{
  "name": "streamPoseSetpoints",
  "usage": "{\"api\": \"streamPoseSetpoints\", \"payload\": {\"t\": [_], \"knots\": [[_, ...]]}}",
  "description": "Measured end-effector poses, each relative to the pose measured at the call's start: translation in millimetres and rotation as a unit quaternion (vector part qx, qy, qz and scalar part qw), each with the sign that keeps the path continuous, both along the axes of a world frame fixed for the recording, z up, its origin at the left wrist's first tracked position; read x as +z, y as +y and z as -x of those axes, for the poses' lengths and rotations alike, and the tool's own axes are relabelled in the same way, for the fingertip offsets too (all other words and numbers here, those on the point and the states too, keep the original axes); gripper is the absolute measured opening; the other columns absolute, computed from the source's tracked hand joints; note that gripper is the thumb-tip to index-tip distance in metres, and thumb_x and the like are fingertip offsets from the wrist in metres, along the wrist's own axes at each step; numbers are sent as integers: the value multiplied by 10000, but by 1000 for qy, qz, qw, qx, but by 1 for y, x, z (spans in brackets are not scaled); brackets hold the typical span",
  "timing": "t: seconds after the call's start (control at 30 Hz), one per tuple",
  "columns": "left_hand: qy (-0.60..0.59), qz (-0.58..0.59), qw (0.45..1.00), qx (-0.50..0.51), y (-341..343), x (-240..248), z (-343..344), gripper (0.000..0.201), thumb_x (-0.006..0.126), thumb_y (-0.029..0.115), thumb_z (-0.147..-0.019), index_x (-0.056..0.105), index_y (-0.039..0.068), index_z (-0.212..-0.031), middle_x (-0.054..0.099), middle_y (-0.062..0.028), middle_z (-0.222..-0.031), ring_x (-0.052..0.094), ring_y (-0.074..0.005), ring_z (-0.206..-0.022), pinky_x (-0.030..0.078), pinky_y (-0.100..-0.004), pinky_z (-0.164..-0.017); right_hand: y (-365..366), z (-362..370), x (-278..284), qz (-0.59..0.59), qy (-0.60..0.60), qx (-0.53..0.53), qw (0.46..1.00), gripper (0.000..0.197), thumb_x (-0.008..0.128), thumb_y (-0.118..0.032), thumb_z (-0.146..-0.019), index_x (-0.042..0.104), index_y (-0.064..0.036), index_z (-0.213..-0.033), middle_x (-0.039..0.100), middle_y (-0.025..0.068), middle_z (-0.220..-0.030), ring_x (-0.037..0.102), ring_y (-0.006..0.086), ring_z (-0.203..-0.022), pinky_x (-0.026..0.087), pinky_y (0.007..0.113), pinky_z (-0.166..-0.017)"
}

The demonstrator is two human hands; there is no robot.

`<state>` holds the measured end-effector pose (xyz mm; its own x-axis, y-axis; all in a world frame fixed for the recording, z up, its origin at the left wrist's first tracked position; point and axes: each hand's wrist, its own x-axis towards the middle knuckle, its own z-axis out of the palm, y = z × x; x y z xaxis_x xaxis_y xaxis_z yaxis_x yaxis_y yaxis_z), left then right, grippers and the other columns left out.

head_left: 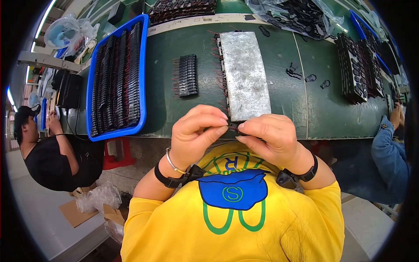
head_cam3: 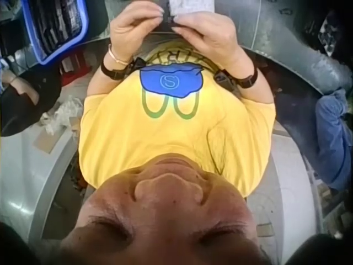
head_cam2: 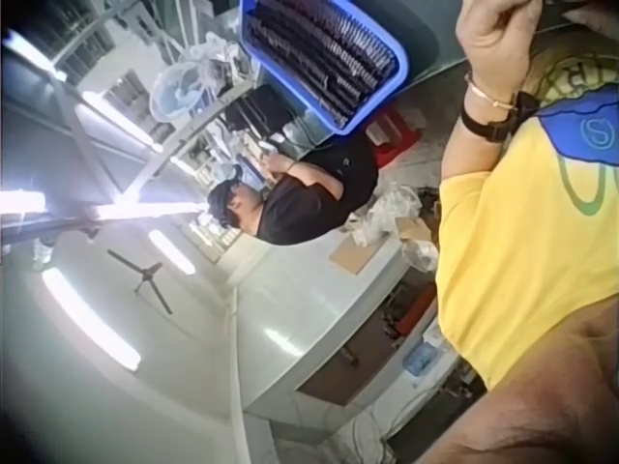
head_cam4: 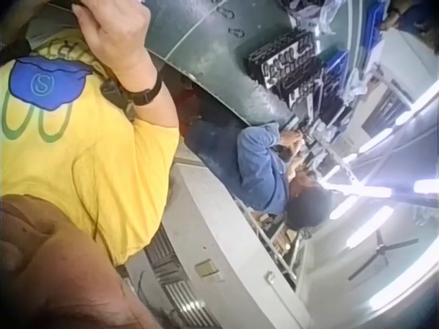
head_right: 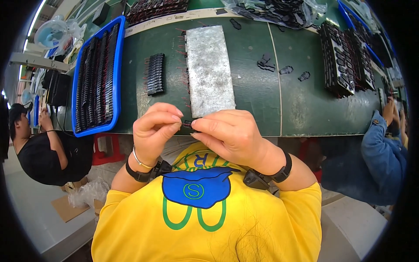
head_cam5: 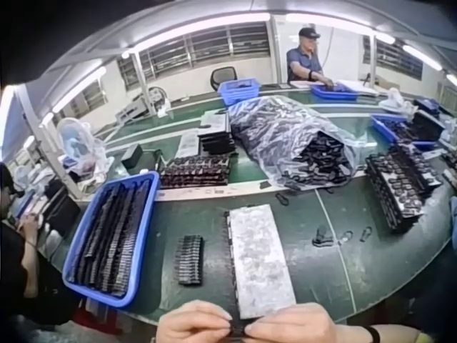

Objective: The person picks up a speaker and a plastic housing, fits the speaker into the housing by hand, and places the assembled unit onto a metal plate. This process is repeated until the plate is full, at which point the person swaps it for a new one.

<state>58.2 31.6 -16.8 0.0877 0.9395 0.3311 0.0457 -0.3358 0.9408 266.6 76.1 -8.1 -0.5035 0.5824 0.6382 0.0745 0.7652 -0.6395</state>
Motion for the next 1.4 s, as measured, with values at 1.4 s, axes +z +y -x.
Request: {"api": "streamPoseSetpoints", "payload": {"t": [1.4], "knots": [[-145, 375, 915, -34, 17, 11, 5, 130, 650, 129, -887, 673, 2, -891, 674, -64, -721, 584, -69, -556, 463, -186, -497, 25, -97, -3, 16, -161, -339, 927, 216, 707, 22, -738, 631, 7, -940, 644, 106, -804, 593, 194, -627, 477, 286, -578]]}}
